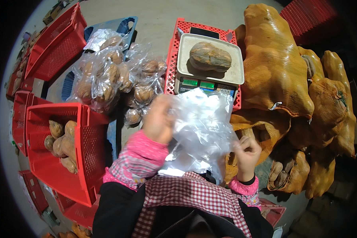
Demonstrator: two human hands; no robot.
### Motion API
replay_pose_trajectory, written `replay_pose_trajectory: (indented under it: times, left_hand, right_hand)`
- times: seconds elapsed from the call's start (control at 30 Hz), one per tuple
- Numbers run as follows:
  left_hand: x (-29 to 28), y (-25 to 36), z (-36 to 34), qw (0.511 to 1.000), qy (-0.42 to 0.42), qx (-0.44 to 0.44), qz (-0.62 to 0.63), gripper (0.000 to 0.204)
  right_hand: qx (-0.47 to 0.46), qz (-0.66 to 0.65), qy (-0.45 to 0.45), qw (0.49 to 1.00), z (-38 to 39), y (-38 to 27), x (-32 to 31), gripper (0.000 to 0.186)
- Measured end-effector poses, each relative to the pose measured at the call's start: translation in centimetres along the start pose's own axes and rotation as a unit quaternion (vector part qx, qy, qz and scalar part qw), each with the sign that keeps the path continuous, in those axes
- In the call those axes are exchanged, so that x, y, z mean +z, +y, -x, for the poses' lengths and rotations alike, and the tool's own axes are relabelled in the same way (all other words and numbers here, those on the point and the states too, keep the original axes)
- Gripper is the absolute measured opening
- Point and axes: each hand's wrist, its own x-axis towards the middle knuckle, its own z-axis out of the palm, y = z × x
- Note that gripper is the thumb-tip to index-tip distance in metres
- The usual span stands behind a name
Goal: The person repeatedly picks root vegetables from a sack, places them on a digital scale, and then puts them into plastic bags. The person also places the filled bags into red crates. The process is repeated for multiple vegetables.
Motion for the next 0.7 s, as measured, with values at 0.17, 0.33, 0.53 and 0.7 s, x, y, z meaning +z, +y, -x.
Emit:
replay_pose_trajectory:
  times: [0.17,0.33,0.53,0.7]
  left_hand:
    - [0.3,3.7,-0.4,0.941,-0.027,0.204,-0.267,0.011]
    - [2.4,-2.9,2.7,0.738,-0.297,0.295,-0.529,0.010]
    - [0.7,5.0,-4.4,0.707,0.095,0.347,-0.609,0.017]
    - [-1.8,5.7,-3.3,0.977,-0.069,-0.145,-0.138,0.014]
  right_hand:
    - [0.004,0.217,0.127,0.968,-3.1,-2.1,-0.2,0.025]
    - [-0.161,0.305,0.005,0.939,-6.1,-3.9,2.9,0.047]
    - [0.137,-0.269,0.064,0.951,-6.7,0.2,0.7,0.019]
    - [0.352,-0.306,0.233,0.853,-8.3,5.2,-0.3,0.027]
